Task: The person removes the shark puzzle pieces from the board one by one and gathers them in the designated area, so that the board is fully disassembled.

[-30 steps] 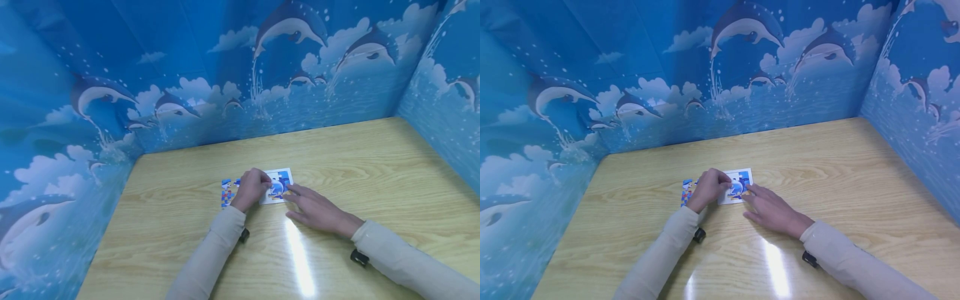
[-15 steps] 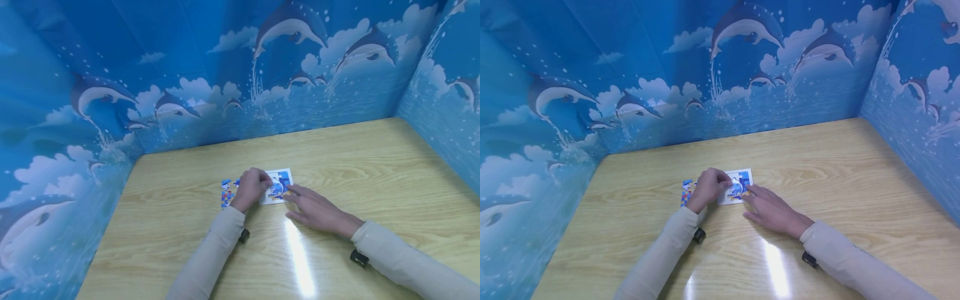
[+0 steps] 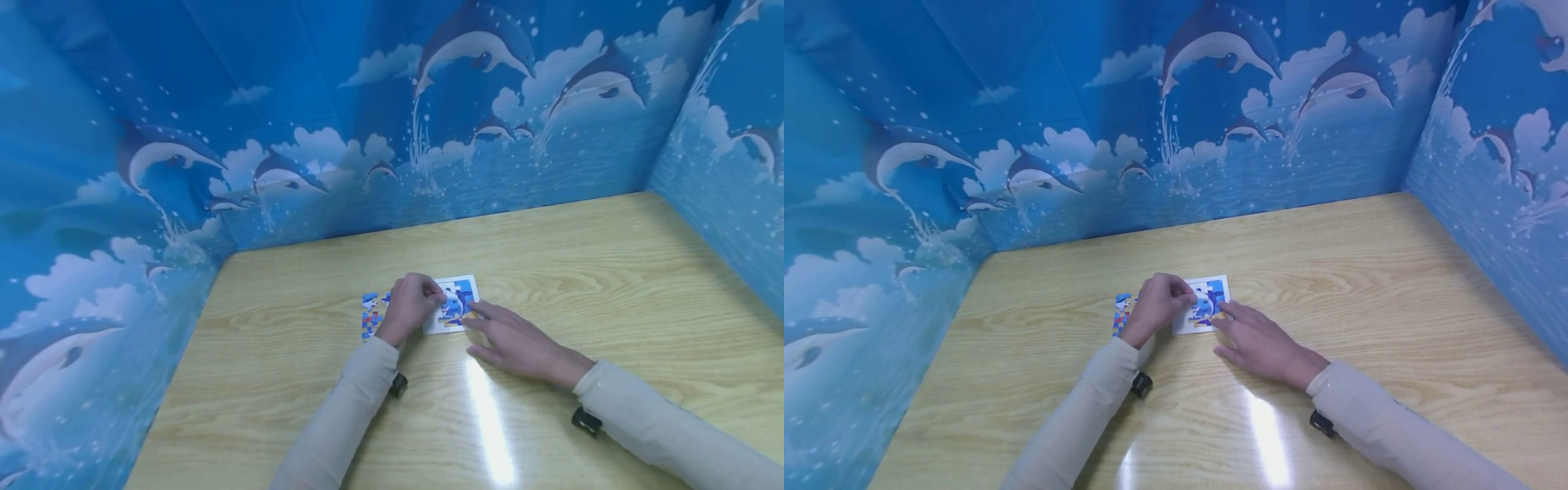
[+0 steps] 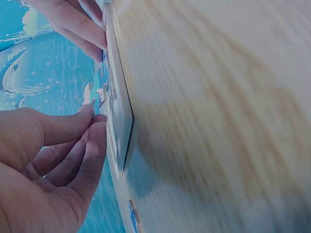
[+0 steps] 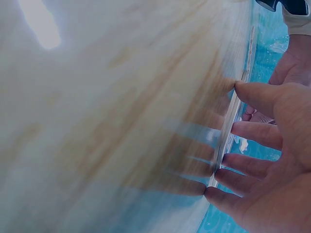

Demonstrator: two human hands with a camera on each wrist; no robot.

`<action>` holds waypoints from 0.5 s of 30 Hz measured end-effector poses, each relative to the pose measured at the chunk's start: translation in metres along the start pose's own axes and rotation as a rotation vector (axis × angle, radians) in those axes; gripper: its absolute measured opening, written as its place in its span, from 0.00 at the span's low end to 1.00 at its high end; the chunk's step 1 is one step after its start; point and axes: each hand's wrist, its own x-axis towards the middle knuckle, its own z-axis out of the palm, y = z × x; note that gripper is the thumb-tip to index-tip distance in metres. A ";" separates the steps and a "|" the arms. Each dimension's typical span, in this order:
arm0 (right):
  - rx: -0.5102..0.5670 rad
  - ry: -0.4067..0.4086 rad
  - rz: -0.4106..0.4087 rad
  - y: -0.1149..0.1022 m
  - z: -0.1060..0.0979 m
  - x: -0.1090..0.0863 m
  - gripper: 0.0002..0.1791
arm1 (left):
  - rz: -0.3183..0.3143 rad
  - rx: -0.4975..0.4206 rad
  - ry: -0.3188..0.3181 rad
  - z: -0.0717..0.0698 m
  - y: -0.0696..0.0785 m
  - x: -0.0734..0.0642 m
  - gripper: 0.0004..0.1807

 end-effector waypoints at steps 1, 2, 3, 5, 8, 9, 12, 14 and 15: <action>0.001 -0.001 0.001 0.000 0.000 0.000 0.30 | -0.005 -0.007 0.001 0.000 0.000 0.000 0.02; 0.001 -0.002 0.002 0.000 0.000 0.000 0.30 | -0.009 -0.010 0.002 0.000 0.000 0.000 0.02; 0.001 -0.004 0.004 0.000 0.000 0.000 0.30 | -0.012 -0.012 0.005 -0.001 0.001 0.000 0.02; 0.002 -0.010 0.008 0.000 0.000 0.000 0.30 | -0.014 -0.018 0.011 -0.001 0.001 -0.001 0.02; 0.002 -0.021 0.014 0.000 -0.001 -0.001 0.30 | -0.014 -0.024 0.020 -0.003 0.000 -0.001 0.02; 0.003 -0.023 0.017 -0.001 -0.001 -0.001 0.30 | -0.014 -0.027 0.022 -0.004 -0.001 -0.001 0.02; 0.005 -0.026 0.019 -0.001 -0.002 -0.001 0.29 | -0.002 -0.029 0.031 -0.007 -0.004 -0.002 0.02; 0.009 -0.027 0.020 -0.001 -0.002 -0.001 0.29 | 0.008 -0.021 0.039 -0.010 -0.007 -0.003 0.02; 0.011 -0.026 0.019 -0.001 -0.002 -0.001 0.29 | 0.012 -0.015 0.044 -0.011 -0.009 -0.003 0.02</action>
